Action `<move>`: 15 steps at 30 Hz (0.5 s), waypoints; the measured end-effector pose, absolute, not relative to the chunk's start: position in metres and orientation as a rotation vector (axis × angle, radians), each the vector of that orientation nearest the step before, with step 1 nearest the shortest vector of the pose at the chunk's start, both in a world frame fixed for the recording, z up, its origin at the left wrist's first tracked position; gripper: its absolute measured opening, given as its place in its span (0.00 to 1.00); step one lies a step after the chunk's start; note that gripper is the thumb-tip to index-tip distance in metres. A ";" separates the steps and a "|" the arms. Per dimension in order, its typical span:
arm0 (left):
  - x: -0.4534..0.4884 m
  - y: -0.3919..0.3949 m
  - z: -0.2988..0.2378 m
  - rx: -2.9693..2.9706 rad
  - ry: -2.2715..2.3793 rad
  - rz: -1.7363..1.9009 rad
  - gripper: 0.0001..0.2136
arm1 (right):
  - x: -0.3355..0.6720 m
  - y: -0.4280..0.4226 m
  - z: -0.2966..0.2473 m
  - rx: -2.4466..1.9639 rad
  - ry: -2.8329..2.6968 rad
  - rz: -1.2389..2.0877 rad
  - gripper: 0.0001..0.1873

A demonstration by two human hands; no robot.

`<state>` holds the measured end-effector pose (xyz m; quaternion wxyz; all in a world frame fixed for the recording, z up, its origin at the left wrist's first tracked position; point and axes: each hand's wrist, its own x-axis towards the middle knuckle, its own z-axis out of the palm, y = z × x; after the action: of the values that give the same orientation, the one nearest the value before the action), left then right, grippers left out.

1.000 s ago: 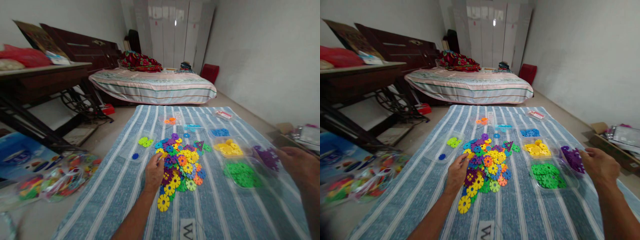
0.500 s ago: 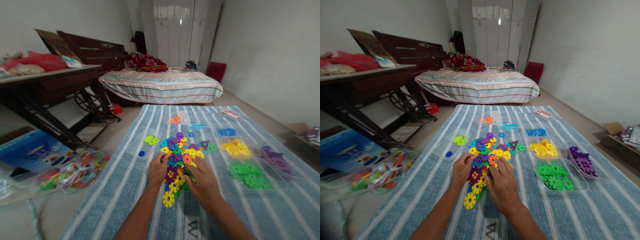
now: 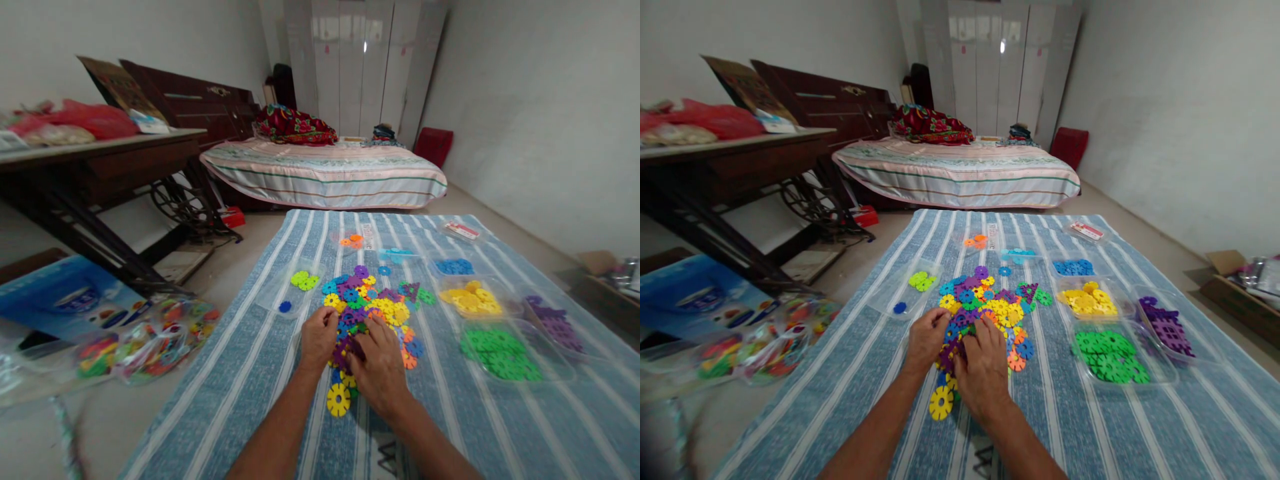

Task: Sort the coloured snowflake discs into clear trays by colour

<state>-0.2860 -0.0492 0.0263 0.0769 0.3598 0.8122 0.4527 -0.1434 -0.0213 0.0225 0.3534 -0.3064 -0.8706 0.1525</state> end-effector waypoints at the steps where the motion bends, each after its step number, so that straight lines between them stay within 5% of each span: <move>1: -0.286 -0.049 0.026 1.077 2.432 1.360 0.10 | -0.141 -0.021 0.024 -0.795 -2.208 0.441 0.07; 8: -0.285 -0.049 0.022 1.163 2.386 1.381 0.08 | -0.096 -0.003 0.058 -0.904 -1.974 1.009 0.06; 15: -0.284 -0.049 0.015 1.354 2.420 1.302 0.09 | 0.026 0.102 0.090 -1.429 -1.699 0.347 0.19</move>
<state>-0.2841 -0.0486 0.0150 0.0390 0.4416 0.7894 0.4245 0.0261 0.1018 0.0905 0.4325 -0.5734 -0.6817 0.1392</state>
